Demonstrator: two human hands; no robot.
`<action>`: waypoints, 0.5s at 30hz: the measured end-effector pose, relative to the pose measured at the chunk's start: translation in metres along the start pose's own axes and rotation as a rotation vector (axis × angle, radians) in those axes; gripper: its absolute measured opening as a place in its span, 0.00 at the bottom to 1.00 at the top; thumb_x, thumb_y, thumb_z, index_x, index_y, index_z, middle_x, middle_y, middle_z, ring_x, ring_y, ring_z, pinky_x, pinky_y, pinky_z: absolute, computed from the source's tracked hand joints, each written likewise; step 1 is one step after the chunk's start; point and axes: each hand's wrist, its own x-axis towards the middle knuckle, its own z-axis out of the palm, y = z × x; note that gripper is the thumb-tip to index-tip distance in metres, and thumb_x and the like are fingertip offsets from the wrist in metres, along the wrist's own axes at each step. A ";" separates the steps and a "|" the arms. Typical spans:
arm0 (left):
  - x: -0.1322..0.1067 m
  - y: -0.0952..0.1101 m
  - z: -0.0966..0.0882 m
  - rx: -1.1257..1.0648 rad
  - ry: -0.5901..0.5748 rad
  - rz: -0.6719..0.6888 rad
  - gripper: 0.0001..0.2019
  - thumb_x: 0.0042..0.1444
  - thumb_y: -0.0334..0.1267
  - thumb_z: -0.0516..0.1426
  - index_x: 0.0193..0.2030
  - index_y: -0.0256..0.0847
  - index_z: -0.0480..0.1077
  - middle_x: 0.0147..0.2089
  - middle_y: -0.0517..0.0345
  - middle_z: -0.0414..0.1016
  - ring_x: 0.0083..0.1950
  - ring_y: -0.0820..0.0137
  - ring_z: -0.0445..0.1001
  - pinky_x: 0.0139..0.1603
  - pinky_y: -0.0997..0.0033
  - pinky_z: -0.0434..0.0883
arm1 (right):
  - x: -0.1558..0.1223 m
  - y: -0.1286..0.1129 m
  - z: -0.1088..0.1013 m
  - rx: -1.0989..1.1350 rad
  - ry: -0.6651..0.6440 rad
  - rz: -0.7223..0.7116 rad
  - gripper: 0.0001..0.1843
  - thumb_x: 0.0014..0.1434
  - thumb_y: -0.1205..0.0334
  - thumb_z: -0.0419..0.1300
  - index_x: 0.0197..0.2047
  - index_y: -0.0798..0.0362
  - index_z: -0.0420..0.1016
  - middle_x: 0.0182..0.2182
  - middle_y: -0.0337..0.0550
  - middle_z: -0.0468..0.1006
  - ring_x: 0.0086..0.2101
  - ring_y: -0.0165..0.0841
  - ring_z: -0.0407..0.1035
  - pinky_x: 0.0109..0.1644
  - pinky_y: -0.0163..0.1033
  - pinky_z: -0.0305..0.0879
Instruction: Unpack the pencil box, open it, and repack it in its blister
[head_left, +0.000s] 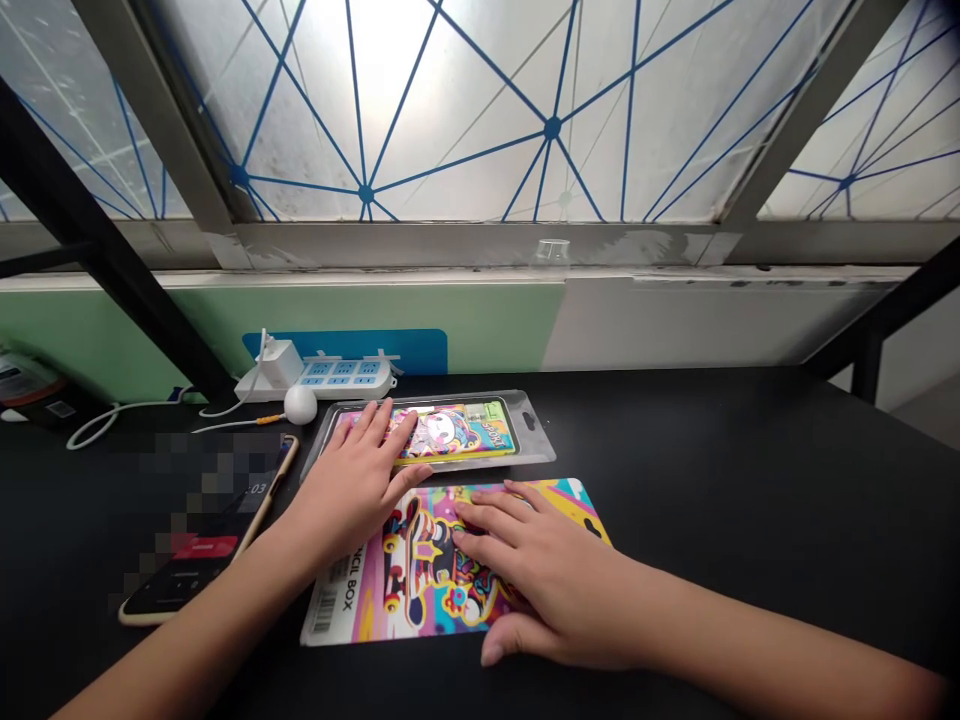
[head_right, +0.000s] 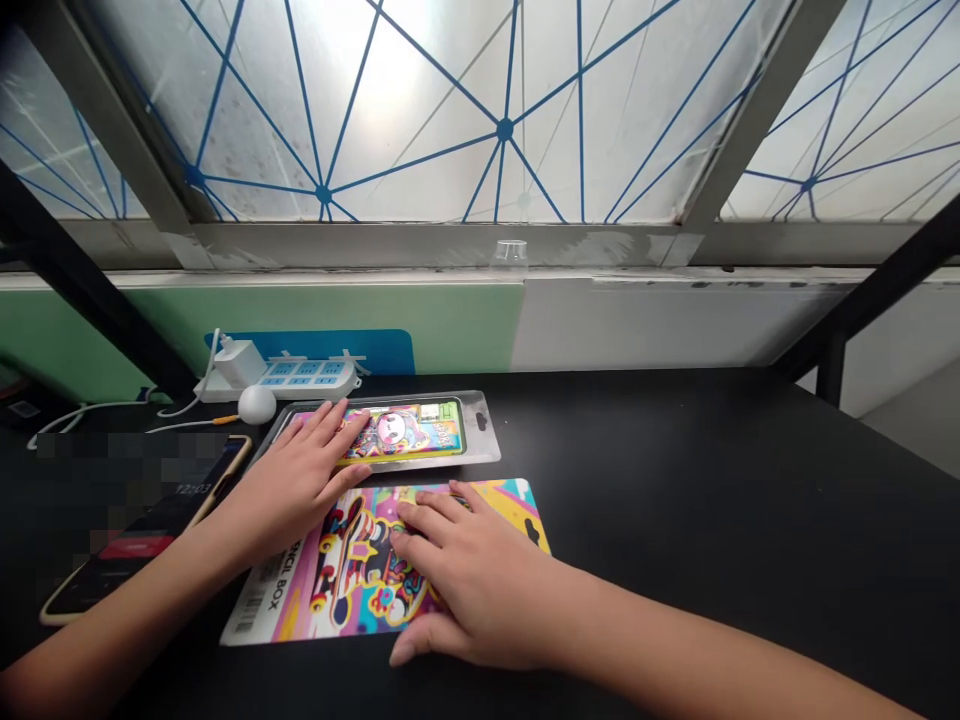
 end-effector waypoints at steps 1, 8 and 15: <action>-0.002 -0.001 0.001 0.004 0.016 -0.009 0.35 0.71 0.61 0.43 0.76 0.42 0.55 0.79 0.41 0.48 0.79 0.49 0.45 0.73 0.40 0.51 | 0.001 0.001 0.000 -0.009 0.035 0.006 0.36 0.65 0.34 0.55 0.65 0.52 0.70 0.64 0.57 0.72 0.61 0.53 0.66 0.69 0.64 0.51; -0.005 -0.005 0.000 0.018 -0.007 -0.034 0.35 0.71 0.61 0.43 0.77 0.43 0.53 0.79 0.41 0.49 0.79 0.48 0.46 0.73 0.39 0.52 | 0.009 0.010 0.005 -0.149 0.241 0.257 0.22 0.68 0.46 0.58 0.53 0.56 0.73 0.47 0.56 0.77 0.46 0.50 0.69 0.51 0.57 0.62; -0.004 -0.005 -0.003 0.077 -0.014 -0.019 0.33 0.71 0.60 0.44 0.77 0.50 0.52 0.79 0.40 0.48 0.79 0.49 0.45 0.72 0.39 0.54 | 0.009 0.011 0.007 -0.207 0.280 0.291 0.12 0.67 0.51 0.60 0.43 0.52 0.70 0.41 0.48 0.75 0.43 0.45 0.69 0.48 0.51 0.60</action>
